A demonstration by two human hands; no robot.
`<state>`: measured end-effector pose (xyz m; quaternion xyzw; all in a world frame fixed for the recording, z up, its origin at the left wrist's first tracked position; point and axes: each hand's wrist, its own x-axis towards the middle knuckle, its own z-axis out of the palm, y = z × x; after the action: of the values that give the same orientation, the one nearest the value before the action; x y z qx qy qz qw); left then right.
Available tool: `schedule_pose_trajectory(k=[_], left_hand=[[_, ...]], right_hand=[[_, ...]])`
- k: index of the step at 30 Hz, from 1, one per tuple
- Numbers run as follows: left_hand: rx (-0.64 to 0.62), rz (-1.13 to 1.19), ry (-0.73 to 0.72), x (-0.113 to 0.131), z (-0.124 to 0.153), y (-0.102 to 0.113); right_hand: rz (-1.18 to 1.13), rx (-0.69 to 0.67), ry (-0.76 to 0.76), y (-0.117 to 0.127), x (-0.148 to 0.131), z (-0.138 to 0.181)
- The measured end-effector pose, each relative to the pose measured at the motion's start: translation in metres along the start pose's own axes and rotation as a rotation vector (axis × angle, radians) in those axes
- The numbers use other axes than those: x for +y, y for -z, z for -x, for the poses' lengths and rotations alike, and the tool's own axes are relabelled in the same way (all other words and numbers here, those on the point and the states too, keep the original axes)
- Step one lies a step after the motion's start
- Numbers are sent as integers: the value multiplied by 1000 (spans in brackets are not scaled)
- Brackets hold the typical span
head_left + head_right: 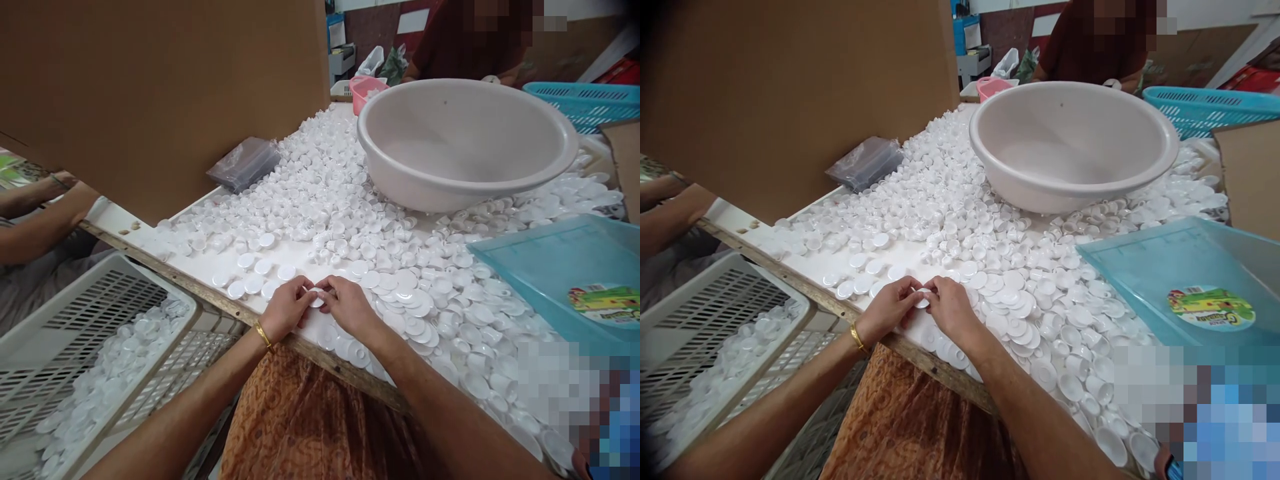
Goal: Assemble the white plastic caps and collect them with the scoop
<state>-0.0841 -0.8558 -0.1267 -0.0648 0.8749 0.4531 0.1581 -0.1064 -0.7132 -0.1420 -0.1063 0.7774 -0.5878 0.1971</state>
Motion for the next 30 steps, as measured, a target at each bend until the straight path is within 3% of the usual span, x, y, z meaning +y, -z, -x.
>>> schedule_pose_trajectory(k=[7,14,20,26,28,30], left_hand=[[-34,-378,-79,3,-2,3],[-69,-425,-35,5,-4,2],[56,-497,-10,7,11,6],[384,-932,-234,10,31,33],[377,-898,-327,16,24,27],[268,-809,-405,22,12,11]], right_hand=[[175,62,110,-4,10,0],[352,70,160,-3,11,-2],[304,83,233,3,8,10],[311,399,345,37,-6,14],[343,459,363,46,-7,13],[388,470,352,49,-4,12]])
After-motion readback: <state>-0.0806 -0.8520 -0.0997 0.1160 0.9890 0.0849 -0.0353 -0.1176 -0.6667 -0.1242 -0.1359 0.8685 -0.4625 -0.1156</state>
